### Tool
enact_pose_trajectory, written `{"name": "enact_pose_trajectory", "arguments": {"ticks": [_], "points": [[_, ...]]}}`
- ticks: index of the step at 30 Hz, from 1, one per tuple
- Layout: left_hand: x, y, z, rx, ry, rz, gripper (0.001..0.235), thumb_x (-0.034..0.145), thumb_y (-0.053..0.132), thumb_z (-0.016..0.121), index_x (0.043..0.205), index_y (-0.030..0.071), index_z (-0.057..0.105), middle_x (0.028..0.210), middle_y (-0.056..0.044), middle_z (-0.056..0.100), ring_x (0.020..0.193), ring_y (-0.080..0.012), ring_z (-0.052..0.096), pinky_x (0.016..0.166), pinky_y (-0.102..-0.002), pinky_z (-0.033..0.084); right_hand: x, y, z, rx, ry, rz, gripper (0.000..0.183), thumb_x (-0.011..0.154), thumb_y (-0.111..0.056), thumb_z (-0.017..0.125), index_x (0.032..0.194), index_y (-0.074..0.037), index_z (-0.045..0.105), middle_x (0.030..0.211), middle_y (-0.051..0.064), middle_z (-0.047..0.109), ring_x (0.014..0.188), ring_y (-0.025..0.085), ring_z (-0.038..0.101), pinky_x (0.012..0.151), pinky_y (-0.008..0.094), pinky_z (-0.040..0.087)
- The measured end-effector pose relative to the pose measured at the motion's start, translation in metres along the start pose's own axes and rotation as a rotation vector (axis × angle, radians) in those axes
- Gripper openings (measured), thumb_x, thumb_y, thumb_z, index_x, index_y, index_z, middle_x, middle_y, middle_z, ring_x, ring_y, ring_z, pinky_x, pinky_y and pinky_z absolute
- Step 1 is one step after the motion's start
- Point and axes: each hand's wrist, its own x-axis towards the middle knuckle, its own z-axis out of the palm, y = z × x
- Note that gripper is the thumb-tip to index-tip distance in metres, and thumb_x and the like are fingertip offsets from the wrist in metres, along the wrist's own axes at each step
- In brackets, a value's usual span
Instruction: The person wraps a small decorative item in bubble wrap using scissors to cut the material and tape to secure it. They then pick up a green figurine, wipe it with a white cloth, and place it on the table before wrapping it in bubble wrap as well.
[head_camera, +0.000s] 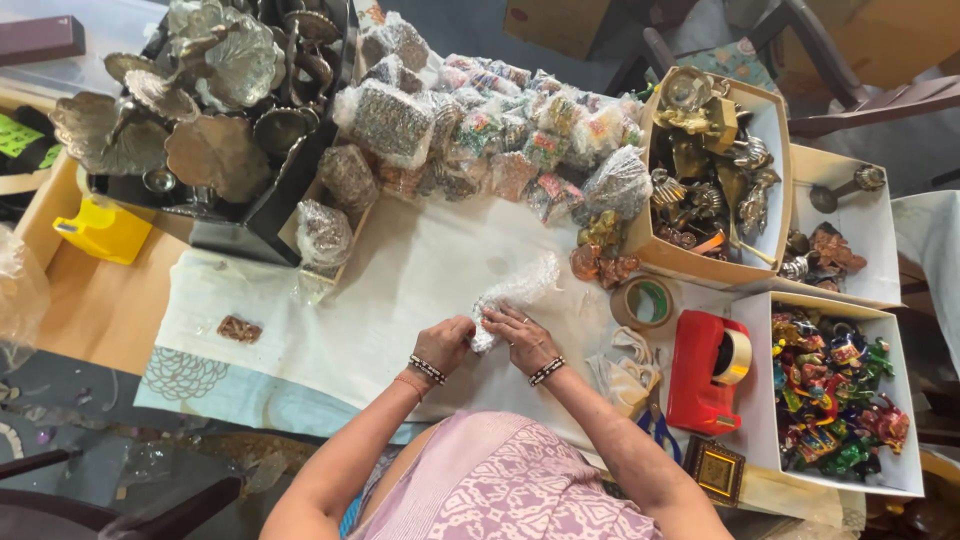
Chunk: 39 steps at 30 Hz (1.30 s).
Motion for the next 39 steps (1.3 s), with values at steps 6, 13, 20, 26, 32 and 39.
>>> {"name": "enact_pose_trajectory", "arguments": {"ticks": [6, 13, 20, 26, 32, 39], "points": [[0.011, -0.003, -0.01, -0.046, -0.074, 0.021, 0.012, 0.082, 0.008, 0.066, 0.09, 0.015, 0.06, 0.08, -0.004, 0.068, 0.074, -0.0267, 0.07, 0.059, -0.041, 0.054, -0.001, -0.003, 0.002, -0.008, 0.002, 0.028, 0.064, 0.076, 0.017, 0.053, 0.123, -0.021, 0.072, 0.145, -0.005, 0.061, 0.141, 0.025, 0.05, 0.11, 0.036, 0.047], [0.008, 0.005, -0.004, -0.091, -0.13, -0.008, 0.013, 0.082, 0.006, 0.063, 0.09, 0.015, 0.059, 0.083, -0.005, 0.069, 0.075, -0.0294, 0.07, 0.061, -0.043, 0.055, -0.002, -0.01, 0.003, -0.045, -0.004, 0.103, 0.062, 0.077, 0.015, 0.053, 0.122, -0.023, 0.073, 0.144, -0.008, 0.061, 0.14, 0.022, 0.051, 0.107, 0.033, 0.049], [0.004, 0.013, 0.011, -0.173, -0.185, -0.181, 0.015, 0.082, 0.013, 0.067, 0.096, 0.013, 0.06, 0.089, -0.009, 0.071, 0.074, -0.0378, 0.069, 0.064, -0.05, 0.055, 0.002, -0.038, 0.016, -0.243, -0.106, 0.392, 0.038, 0.083, -0.012, 0.059, 0.114, -0.025, 0.076, 0.142, -0.009, 0.062, 0.14, 0.023, 0.047, 0.111, 0.053, 0.036], [0.03, -0.006, -0.002, -0.28, -0.461, -0.17, 0.023, 0.079, 0.015, 0.076, 0.099, 0.014, 0.064, 0.087, -0.01, 0.072, 0.077, -0.0319, 0.071, 0.068, -0.043, 0.057, 0.006, -0.065, 0.01, -0.223, -0.107, 0.554, 0.033, 0.093, -0.035, 0.059, 0.116, -0.018, 0.074, 0.145, 0.0, 0.06, 0.137, 0.029, 0.048, 0.11, 0.053, 0.036], [0.059, -0.127, 0.104, -0.839, -0.729, -0.247, 0.033, 0.077, 0.012, 0.073, 0.108, 0.003, 0.061, 0.094, -0.012, 0.071, 0.086, -0.0217, 0.069, 0.078, -0.034, 0.057, -0.01, -0.048, 0.037, -0.288, 0.072, 0.394, 0.033, 0.096, -0.031, 0.058, 0.118, -0.014, 0.074, 0.14, 0.002, 0.063, 0.141, 0.03, 0.044, 0.116, 0.06, 0.028], [0.128, -0.08, 0.111, -0.555, -0.528, -0.433, 0.079, 0.08, 0.031, 0.09, 0.141, 0.001, 0.051, 0.119, -0.016, 0.071, 0.102, -0.0219, 0.07, 0.092, -0.036, 0.057, -0.016, -0.046, 0.041, -0.199, 0.113, 0.434, 0.034, 0.099, -0.034, 0.057, 0.121, -0.014, 0.072, 0.142, 0.002, 0.063, 0.132, 0.024, 0.058, 0.106, 0.036, 0.047]]}}
